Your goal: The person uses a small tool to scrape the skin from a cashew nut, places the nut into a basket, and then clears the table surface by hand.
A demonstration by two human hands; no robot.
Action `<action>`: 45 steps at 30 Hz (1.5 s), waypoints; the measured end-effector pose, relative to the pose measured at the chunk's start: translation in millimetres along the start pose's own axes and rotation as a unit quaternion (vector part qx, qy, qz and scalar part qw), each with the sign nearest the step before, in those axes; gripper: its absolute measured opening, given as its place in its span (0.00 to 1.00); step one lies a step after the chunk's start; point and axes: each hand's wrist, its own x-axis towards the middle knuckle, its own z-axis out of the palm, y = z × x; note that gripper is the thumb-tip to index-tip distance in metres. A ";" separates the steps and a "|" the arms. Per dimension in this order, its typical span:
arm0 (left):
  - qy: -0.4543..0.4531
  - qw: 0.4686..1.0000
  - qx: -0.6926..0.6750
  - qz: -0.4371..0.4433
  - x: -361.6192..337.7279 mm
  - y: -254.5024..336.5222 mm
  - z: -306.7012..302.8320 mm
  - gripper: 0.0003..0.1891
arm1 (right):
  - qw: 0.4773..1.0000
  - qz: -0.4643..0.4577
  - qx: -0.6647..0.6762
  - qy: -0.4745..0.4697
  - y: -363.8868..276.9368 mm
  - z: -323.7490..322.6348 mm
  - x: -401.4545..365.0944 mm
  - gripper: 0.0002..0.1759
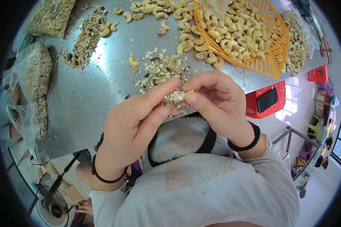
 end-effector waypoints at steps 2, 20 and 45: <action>-0.005 1.000 0.008 0.009 0.1 -1.1 -0.1 0.17 | 1.000 0.004 0.002 0.011 -0.9 1.2 -0.1 0.06; -0.005 0.989 -0.145 -0.018 -3.4 -3.0 3.9 0.18 | 0.997 0.037 0.068 -0.002 -0.3 -2.6 2.1 0.10; -0.015 0.992 -0.123 -0.023 -5.4 2.1 1.9 0.16 | 0.972 0.101 0.212 -0.009 3.5 2.0 4.4 0.13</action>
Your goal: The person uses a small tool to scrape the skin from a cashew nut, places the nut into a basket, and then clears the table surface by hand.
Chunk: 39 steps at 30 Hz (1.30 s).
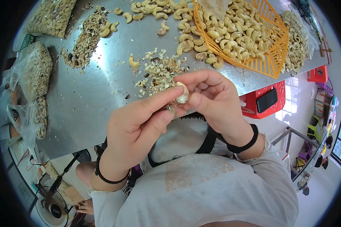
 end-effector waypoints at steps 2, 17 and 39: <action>0.008 1.000 0.011 0.014 0.0 -2.0 1.8 0.16 | 1.000 -0.003 0.002 -0.001 -2.0 3.1 -0.8 0.15; 0.090 0.970 0.180 0.136 0.1 -4.3 11.1 0.14 | 0.973 -0.144 -0.180 -0.006 0.0 2.9 1.1 0.21; 0.057 0.998 0.009 0.024 -1.7 -2.1 5.2 0.15 | 0.981 -0.099 -0.164 -0.007 -3.1 3.1 0.7 0.19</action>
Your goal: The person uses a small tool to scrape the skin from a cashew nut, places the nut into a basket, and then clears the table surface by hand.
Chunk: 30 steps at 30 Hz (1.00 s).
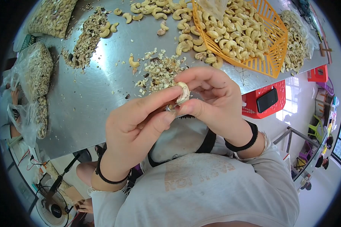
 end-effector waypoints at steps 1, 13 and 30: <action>-0.002 1.000 -0.005 -0.003 -0.1 -0.4 -0.3 0.15 | 1.000 0.001 0.010 0.001 0.1 0.0 0.0 0.19; -0.041 0.996 0.049 0.065 3.3 -0.3 -5.4 0.14 | 1.000 0.008 -0.001 0.008 0.0 1.6 -4.3 0.18; 0.031 0.998 0.050 0.035 -3.1 1.4 2.6 0.14 | 0.999 0.035 0.036 0.011 0.4 -0.9 -5.0 0.18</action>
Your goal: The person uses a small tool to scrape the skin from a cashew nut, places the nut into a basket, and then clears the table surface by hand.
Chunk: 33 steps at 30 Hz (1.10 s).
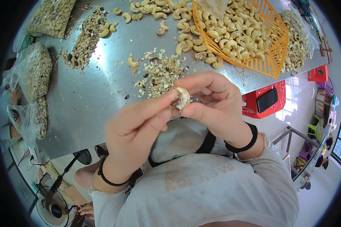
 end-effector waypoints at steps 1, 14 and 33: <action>-0.001 0.995 -0.075 -0.064 -0.1 0.8 -2.4 0.13 | 1.000 -0.008 0.002 -0.011 0.1 -0.6 -0.3 0.18; -0.085 0.989 -0.121 -0.018 3.9 -1.4 -3.4 0.24 | 0.994 0.031 0.088 -0.057 -3.8 -0.9 1.5 0.17; -0.034 0.983 0.129 0.123 5.4 -6.3 -2.5 0.21 | 0.999 -0.019 -0.001 -0.034 1.1 0.3 1.6 0.16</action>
